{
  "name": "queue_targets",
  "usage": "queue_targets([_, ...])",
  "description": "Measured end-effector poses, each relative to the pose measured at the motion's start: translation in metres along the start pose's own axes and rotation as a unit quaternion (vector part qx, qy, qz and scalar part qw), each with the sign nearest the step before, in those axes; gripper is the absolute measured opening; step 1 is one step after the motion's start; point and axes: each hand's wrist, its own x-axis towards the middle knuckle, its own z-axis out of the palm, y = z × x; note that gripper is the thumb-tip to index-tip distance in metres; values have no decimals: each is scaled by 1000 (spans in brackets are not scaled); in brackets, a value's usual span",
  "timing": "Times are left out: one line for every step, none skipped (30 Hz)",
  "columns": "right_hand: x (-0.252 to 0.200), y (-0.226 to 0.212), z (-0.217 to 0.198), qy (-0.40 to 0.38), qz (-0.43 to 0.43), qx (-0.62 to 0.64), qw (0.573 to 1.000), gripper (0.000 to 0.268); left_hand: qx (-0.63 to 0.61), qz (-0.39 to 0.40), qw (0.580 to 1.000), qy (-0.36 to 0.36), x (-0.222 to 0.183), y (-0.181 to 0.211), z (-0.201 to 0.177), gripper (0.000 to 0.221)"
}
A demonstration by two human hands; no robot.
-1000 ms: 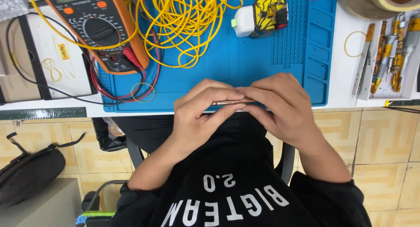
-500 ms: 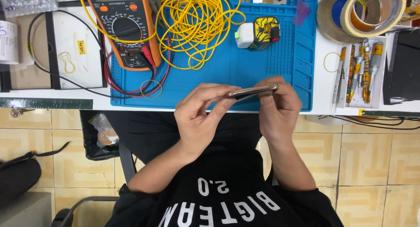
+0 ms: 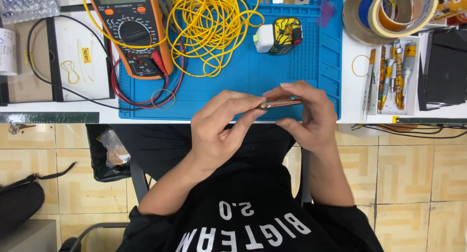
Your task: The person is reassembling a smartphone by installing internal screws with a precision screwdriver and handling the screen and internal components.
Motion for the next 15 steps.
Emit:
queue_targets([0,1,-1,10,-20,-8,1000,47,9,14,1000,-1,0,-1,1,20])
queue_targets([0,2,-2,21,-39,-16,999,41,19,28,999,-2,0,-1,1,20])
queue_targets([1,1,-2,22,-37,-17,999,41,17,27,999,-4,0,-2,4,20])
queue_targets([1,1,-1,37,-54,-29,997,29,20,34,999,-6,-1,-2,6,21])
queue_targets([4,2,0,51,-74,-43,995,17,24,44,999,-7,0,-3,7,22])
queue_targets([4,5,-1,52,-74,-44,995,17,22,45,999,-8,1,-5,8,22])
queue_targets([3,7,-2,54,-78,-31,995,16,16,44,999,-8,1,-6,8,22])
queue_targets([2,10,-2,56,-81,-18,995,15,9,43,999,-8,0,-7,9,23])
queue_targets([1,11,-3,57,-79,-17,995,15,9,41,999,-9,0,-7,8,23])
queue_targets([0,13,-3,58,-79,-18,995,16,-19,28,999,-15,1,-8,7,24])
queue_targets([1,15,-4,59,-81,-21,995,17,-48,17,998,-20,2,-9,7,25])
queue_targets([3,14,-3,59,-82,-21,995,17,-48,17,998,-21,0,-13,5,25])
queue_targets([6,14,-3,62,-76,-21,995,17,-57,-3,998,-30,-1,-18,4,28])
queue_targets([8,14,-3,65,-69,-21,995,18,-65,-24,997,-39,-4,-23,2,30])
queue_targets([8,14,-4,62,-70,-20,995,18,-65,-24,997,-36,-6,-27,1,30])
